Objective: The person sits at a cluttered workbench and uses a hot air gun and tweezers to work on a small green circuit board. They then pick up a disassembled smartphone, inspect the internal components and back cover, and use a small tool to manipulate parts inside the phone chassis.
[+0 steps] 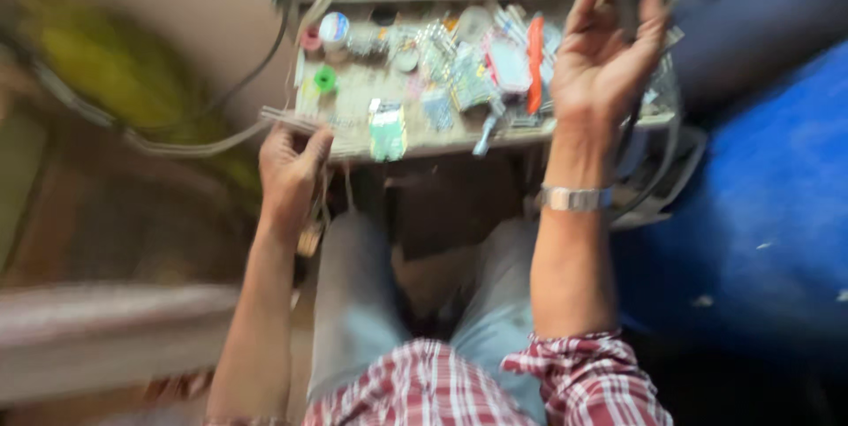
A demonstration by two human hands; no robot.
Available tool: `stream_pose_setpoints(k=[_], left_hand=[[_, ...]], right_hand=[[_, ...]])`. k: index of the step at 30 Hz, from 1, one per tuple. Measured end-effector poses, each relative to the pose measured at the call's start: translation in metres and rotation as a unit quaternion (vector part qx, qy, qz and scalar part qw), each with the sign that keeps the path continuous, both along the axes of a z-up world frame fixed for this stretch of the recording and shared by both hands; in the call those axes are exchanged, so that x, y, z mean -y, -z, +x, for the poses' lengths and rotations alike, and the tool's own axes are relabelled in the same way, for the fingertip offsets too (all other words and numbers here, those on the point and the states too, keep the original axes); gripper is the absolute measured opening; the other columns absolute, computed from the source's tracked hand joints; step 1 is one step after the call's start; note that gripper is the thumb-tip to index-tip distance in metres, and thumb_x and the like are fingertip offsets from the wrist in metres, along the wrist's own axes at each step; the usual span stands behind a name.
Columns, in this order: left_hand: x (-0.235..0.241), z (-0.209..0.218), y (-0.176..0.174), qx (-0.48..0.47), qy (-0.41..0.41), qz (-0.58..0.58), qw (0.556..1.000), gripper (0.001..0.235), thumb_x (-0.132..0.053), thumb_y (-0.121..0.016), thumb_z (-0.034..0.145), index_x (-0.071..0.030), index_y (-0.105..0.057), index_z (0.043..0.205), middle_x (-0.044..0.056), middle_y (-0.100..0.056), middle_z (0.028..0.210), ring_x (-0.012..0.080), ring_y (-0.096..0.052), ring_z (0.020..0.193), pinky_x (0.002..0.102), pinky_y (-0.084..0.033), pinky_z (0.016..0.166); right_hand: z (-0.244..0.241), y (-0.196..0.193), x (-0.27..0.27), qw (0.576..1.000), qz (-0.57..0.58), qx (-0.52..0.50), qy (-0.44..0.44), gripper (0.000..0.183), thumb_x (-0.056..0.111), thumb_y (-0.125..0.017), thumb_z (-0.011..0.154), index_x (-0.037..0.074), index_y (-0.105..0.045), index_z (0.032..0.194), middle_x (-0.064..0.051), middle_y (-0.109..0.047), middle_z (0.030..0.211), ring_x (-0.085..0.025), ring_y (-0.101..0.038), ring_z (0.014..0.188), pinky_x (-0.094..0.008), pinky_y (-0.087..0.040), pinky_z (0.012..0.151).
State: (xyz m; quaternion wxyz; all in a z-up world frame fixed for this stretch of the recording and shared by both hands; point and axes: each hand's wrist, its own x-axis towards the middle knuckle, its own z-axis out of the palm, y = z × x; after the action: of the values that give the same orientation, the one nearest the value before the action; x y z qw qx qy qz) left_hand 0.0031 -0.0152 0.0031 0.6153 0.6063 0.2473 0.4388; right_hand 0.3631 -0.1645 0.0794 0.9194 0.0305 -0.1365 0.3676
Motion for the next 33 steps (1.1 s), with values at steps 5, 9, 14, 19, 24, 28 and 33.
stream_pose_setpoints(k=[5, 9, 14, 19, 24, 28, 33], left_hand=[[-0.004, -0.001, 0.002, -0.044, -0.026, -0.020, 0.999, 0.016, -0.008, -0.073, 0.096, -0.002, -0.066, 0.109, 0.002, -0.064, 0.087, 0.0074, -0.057, 0.075, 0.023, -0.047, 0.067], [-0.008, -0.004, 0.011, -0.021, -0.005, -0.011, 1.000, 0.014, -0.009, -0.074, 0.096, -0.002, -0.067, 0.106, 0.000, -0.065, 0.088, 0.0063, -0.057, 0.076, 0.021, -0.048, 0.069], [-0.011, -0.007, 0.013, -0.006, 0.012, -0.026, 1.000, 0.014, -0.007, -0.074, 0.094, -0.003, -0.068, 0.106, -0.001, -0.067, 0.094, 0.0053, -0.058, 0.080, 0.021, -0.049, 0.071], [-0.014, -0.008, 0.016, 0.007, 0.033, -0.028, 0.999, 0.016, -0.008, -0.075, 0.093, -0.004, -0.068, 0.107, -0.001, -0.066, 0.097, 0.0052, -0.058, 0.081, 0.021, -0.049, 0.073], [-0.015, -0.009, 0.017, 0.001, 0.030, -0.019, 0.999, 0.015, -0.008, -0.075, 0.093, -0.003, -0.068, 0.106, -0.001, -0.067, 0.098, 0.0057, -0.058, 0.082, 0.022, -0.049, 0.073], [-0.015, -0.008, 0.019, 0.007, 0.028, -0.022, 0.999, 0.016, -0.007, -0.074, 0.093, -0.003, -0.067, 0.107, 0.000, -0.068, 0.099, 0.0062, -0.058, 0.082, 0.022, -0.049, 0.073], [-0.014, -0.009, 0.018, -0.006, 0.027, -0.011, 1.000, 0.016, -0.005, -0.075, 0.093, -0.003, -0.068, 0.108, 0.001, -0.067, 0.099, 0.0070, -0.058, 0.082, 0.022, -0.049, 0.073]], right_hand=[[0.034, -0.024, -0.054, 0.998, -0.023, -0.027, 0.055, 0.034, 0.009, -0.074, 0.091, -0.011, -0.061, 0.115, -0.025, -0.067, 0.118, -0.038, -0.067, 0.118, -0.034, -0.065, 0.094], [0.069, -0.018, -0.103, 0.994, -0.058, -0.021, 0.094, 0.032, 0.004, -0.079, 0.086, -0.009, -0.062, 0.110, -0.025, -0.067, 0.115, -0.038, -0.070, 0.112, -0.032, -0.065, 0.087], [0.097, 0.005, -0.152, 0.983, -0.118, -0.043, 0.131, 0.040, 0.010, -0.080, 0.086, -0.013, -0.062, 0.114, -0.023, -0.068, 0.110, -0.030, -0.072, 0.101, -0.029, -0.066, 0.082], [0.101, 0.016, -0.178, 0.982, -0.125, -0.071, 0.125, 0.048, 0.019, -0.083, 0.082, -0.011, -0.063, 0.114, -0.022, -0.070, 0.106, -0.025, -0.073, 0.092, -0.026, -0.064, 0.075], [0.078, 0.007, -0.170, 0.978, -0.155, -0.137, 0.040, 0.059, 0.032, -0.083, 0.084, -0.015, -0.061, 0.111, -0.025, -0.070, 0.099, -0.022, -0.069, 0.078, -0.024, -0.062, 0.068], [0.084, 0.001, -0.133, 0.979, -0.203, 0.009, 0.016, 0.042, 0.016, -0.076, 0.093, -0.013, -0.055, 0.116, -0.022, -0.068, 0.102, -0.022, -0.069, 0.084, -0.024, -0.062, 0.070], [0.168, 0.005, -0.089, 0.813, -0.386, 0.181, 0.397, 0.046, -0.005, -0.061, 0.092, -0.007, -0.048, 0.136, -0.021, -0.061, 0.114, -0.022, -0.062, 0.090, -0.028, -0.057, 0.074]])
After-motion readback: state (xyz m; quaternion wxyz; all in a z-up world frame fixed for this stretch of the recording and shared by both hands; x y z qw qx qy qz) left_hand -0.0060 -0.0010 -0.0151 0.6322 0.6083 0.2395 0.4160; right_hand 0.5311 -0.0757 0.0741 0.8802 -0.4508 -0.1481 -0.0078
